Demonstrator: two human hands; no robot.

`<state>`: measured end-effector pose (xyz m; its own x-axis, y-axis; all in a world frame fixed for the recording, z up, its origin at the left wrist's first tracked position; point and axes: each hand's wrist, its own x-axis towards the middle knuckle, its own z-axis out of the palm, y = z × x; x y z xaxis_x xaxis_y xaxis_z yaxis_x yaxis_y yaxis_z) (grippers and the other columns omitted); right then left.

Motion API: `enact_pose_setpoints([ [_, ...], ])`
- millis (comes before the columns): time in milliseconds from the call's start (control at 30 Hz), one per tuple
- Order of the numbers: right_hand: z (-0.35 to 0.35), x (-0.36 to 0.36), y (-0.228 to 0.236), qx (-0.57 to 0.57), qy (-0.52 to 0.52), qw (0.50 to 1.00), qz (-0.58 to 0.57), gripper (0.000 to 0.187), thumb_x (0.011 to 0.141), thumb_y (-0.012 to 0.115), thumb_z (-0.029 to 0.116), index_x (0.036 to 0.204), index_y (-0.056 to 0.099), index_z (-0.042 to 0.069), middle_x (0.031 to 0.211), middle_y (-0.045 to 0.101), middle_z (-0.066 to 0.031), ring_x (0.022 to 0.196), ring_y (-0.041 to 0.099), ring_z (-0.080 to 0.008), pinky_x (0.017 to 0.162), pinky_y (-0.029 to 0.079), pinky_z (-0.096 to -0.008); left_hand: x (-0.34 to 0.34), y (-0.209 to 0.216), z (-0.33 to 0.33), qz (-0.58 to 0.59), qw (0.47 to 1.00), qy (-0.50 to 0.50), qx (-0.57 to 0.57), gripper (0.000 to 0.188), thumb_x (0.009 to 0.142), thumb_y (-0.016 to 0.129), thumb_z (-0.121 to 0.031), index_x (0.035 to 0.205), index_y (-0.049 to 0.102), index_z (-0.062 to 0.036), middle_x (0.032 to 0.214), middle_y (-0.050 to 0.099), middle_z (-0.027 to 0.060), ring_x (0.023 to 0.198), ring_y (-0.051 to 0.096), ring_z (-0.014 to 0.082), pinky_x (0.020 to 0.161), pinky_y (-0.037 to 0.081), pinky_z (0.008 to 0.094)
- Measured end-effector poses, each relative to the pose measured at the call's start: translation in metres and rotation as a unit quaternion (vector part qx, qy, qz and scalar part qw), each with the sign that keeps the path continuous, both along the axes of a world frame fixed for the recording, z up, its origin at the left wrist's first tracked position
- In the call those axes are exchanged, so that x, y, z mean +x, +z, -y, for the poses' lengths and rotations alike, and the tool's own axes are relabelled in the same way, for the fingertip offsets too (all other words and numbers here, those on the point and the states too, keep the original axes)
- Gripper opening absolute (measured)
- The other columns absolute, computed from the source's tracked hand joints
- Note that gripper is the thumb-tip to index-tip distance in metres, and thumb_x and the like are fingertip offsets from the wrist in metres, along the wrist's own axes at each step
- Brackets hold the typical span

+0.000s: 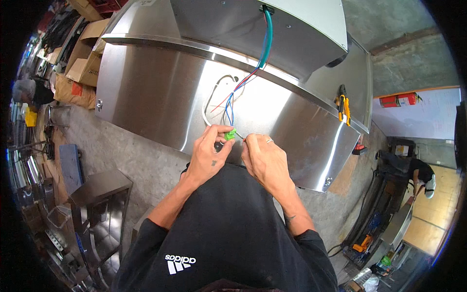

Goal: The person connects multiple colored wires to a green terminal block on a stainless steel appliance. They use a screwdriver to tighten the terminals and pliers to trim excess wire, then tuck the wires into the unit.

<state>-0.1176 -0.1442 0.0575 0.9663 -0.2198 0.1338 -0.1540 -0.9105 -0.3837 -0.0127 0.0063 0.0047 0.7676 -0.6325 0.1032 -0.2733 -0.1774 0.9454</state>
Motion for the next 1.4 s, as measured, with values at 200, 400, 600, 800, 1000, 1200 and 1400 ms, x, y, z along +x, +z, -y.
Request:
enact_pose_setpoints([
  [200, -0.005, 0.0, -0.007, 0.015, -0.012, 1.0, -0.017, 0.022, 0.103, 0.063, 0.022, 0.092, 0.054, 0.005, 0.079, 0.063, -0.0145, 0.072, 0.068, -0.0322, 0.058, 0.056, -0.0431, 0.001, -0.003, -0.001, 0.009, 1.0, -0.005, 0.0, 0.031, 0.09, 0.078, 0.002, 0.12, 0.067, 0.0057, 0.109, 0.075, 0.0148, 0.09, 0.074, 0.0164, 0.081, 0.061, 0.0298],
  [400, 0.002, 0.006, -0.016, 0.055, -0.053, 0.997, -0.017, 0.028, 0.107, 0.059, 0.026, 0.089, 0.054, 0.005, 0.065, 0.062, -0.0161, 0.058, 0.066, -0.0358, 0.052, 0.051, -0.0476, 0.007, -0.012, 0.002, 0.014, 1.0, 0.001, -0.009, 0.031, 0.091, 0.078, 0.001, 0.12, 0.067, 0.0055, 0.109, 0.075, 0.0147, 0.09, 0.074, 0.0169, 0.081, 0.061, 0.0306],
  [600, -0.005, 0.009, -0.021, 0.132, -0.122, 0.982, -0.051, 0.037, 0.11, 0.054, 0.029, 0.083, 0.058, 0.004, 0.057, 0.059, -0.0201, 0.056, 0.064, -0.0414, 0.053, 0.047, -0.0489, 0.007, -0.009, 0.0, 0.021, 1.0, 0.001, 0.003, 0.032, 0.091, 0.079, 0.0, 0.12, 0.068, 0.0056, 0.11, 0.075, 0.0145, 0.091, 0.075, 0.017, 0.081, 0.061, 0.0309],
  [800, -0.006, 0.006, -0.044, 0.377, -0.178, 0.907, -0.061, 0.053, 0.114, 0.046, 0.037, 0.076, 0.058, 0.003, 0.053, 0.049, -0.0101, 0.049, 0.051, -0.024, 0.052, 0.04, -0.0378, 0.001, -0.012, 0.001, 0.01, 1.0, 0.021, -0.012, 0.032, 0.092, 0.077, 0.002, 0.122, 0.066, 0.0048, 0.111, 0.074, 0.0162, 0.091, 0.074, 0.0176, 0.083, 0.061, 0.0308],
  [1000, -0.012, -0.005, -0.037, 0.461, -0.191, 0.864, -0.067, 0.051, 0.116, 0.042, 0.037, 0.084, 0.059, 0.0, 0.062, 0.05, -0.0035, 0.057, 0.046, -0.0126, 0.057, 0.042, -0.0339, 0.001, -0.013, 0.003, -0.048, 0.998, 0.016, -0.025, 0.034, 0.092, 0.076, 0.005, 0.123, 0.061, 0.0055, 0.115, 0.071, 0.0152, 0.096, 0.071, 0.0163, 0.086, 0.06, 0.0301],
  [1200, 0.016, 0.015, -0.038, 0.512, -0.202, 0.834, 0.039, 0.033, 0.113, 0.049, 0.031, 0.12, 0.06, 0.0, 0.073, 0.048, 0.0042, 0.064, 0.043, -0.0083, 0.062, 0.04, -0.0275, 0.004, -0.015, 0.001, -0.148, 0.987, -0.012, -0.069, 0.036, 0.094, 0.073, 0.006, 0.126, 0.058, 0.0063, 0.118, 0.066, 0.0116, 0.101, 0.067, 0.0145, 0.091, 0.057, 0.0291],
  [1400, 0.018, 0.046, -0.049, 0.678, -0.168, 0.713, -0.054, 0.032, 0.105, 0.067, 0.036, 0.11, 0.07, 0.005, 0.084, 0.056, 0.0058, 0.071, 0.044, -0.0033, 0.062, 0.035, -0.0232, 0.006, -0.007, -0.001, -0.169, 0.983, -0.032, -0.064, 0.036, 0.095, 0.073, 0.005, 0.127, 0.058, 0.0058, 0.118, 0.065, 0.0112, 0.101, 0.066, 0.0143, 0.091, 0.055, 0.0296],
])
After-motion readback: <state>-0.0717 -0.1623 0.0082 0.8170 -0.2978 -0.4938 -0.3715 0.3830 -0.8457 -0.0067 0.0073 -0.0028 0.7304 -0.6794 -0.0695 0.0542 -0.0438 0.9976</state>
